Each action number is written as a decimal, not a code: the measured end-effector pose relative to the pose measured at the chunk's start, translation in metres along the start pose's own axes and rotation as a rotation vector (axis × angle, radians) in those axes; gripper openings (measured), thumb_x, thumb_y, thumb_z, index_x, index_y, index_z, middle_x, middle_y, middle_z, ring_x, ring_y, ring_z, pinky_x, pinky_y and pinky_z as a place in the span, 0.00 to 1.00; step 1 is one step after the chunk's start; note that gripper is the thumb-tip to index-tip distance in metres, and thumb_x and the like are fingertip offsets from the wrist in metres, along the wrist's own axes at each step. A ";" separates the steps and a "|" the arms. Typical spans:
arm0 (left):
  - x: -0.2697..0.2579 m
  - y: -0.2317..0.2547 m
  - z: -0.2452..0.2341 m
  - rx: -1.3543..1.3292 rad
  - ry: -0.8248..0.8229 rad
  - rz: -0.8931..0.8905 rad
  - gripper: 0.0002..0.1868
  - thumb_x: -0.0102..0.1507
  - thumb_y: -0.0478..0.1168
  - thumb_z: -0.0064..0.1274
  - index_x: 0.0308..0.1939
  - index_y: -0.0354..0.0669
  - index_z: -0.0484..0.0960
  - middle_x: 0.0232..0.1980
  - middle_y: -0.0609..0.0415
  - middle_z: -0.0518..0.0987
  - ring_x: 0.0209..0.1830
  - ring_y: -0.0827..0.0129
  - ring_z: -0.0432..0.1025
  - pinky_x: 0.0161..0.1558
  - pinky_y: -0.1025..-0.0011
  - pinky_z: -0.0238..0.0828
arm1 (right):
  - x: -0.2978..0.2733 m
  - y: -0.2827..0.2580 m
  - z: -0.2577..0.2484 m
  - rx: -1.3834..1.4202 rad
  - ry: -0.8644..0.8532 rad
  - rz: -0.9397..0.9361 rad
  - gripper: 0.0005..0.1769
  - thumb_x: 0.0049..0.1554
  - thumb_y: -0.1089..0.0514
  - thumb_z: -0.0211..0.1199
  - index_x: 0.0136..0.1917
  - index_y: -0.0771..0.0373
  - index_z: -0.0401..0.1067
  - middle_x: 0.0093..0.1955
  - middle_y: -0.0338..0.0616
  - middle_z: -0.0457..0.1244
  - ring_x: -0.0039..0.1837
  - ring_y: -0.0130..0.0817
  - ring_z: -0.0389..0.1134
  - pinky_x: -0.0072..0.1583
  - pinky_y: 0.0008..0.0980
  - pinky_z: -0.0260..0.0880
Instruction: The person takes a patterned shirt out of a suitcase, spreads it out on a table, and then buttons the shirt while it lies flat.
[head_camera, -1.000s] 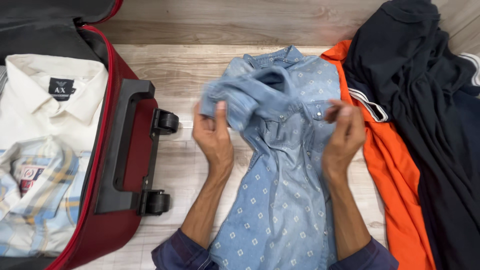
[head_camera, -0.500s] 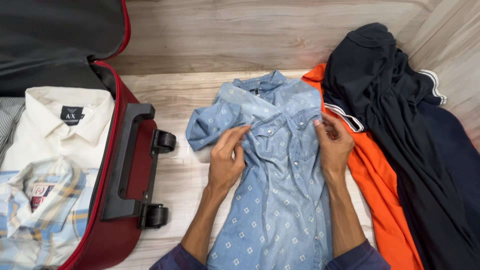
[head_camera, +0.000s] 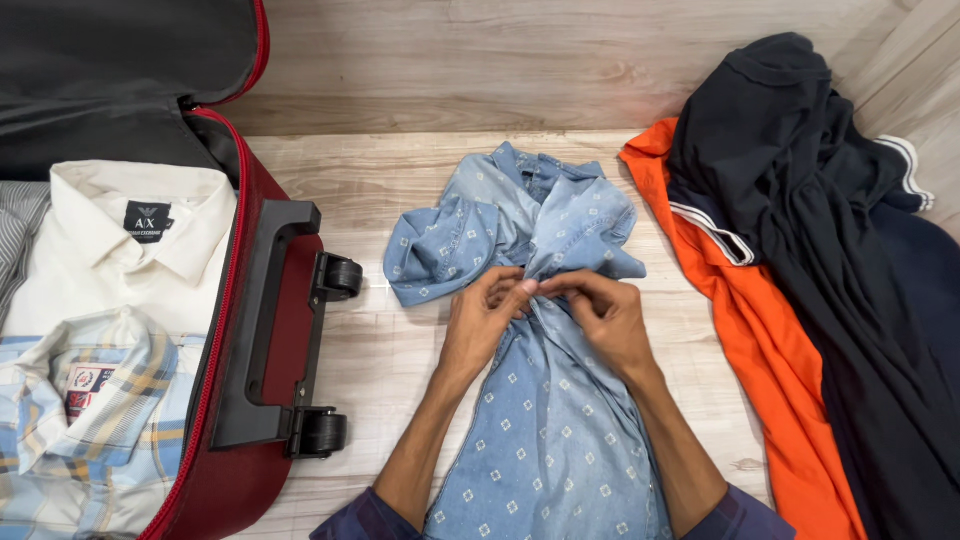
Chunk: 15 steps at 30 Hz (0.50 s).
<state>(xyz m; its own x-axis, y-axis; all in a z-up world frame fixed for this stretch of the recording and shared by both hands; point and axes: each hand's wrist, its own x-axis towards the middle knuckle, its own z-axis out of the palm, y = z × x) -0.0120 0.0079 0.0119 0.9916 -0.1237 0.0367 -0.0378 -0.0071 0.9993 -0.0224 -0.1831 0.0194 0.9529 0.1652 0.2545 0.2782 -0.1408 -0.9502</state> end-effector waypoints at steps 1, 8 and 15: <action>-0.001 0.003 0.000 0.038 -0.028 0.006 0.27 0.61 0.53 0.61 0.54 0.34 0.80 0.37 0.52 0.85 0.36 0.75 0.78 0.38 0.74 0.75 | 0.002 0.004 -0.004 0.090 -0.020 -0.018 0.15 0.56 0.75 0.51 0.52 0.71 0.76 0.51 0.49 0.72 0.57 0.36 0.73 0.62 0.32 0.71; -0.002 0.007 0.008 0.232 -0.064 -0.063 0.18 0.59 0.44 0.64 0.48 0.38 0.85 0.33 0.52 0.85 0.30 0.72 0.76 0.33 0.72 0.73 | 0.003 0.022 -0.012 0.160 0.184 -0.072 0.16 0.48 0.78 0.41 0.36 0.71 0.69 0.39 0.55 0.70 0.47 0.39 0.75 0.57 0.37 0.78; 0.001 -0.002 0.010 0.162 0.023 -0.067 0.13 0.63 0.40 0.58 0.48 0.38 0.84 0.34 0.52 0.86 0.32 0.74 0.78 0.35 0.72 0.74 | 0.002 0.033 -0.070 -0.704 0.398 0.037 0.17 0.52 0.69 0.54 0.53 0.74 0.76 0.58 0.59 0.66 0.58 0.52 0.61 0.58 0.51 0.61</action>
<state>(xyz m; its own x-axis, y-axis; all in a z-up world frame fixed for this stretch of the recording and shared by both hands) -0.0120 -0.0020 0.0097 0.9951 -0.0946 -0.0283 0.0113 -0.1750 0.9845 -0.0026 -0.2557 0.0017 0.8979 -0.1926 0.3959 0.1301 -0.7429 -0.6566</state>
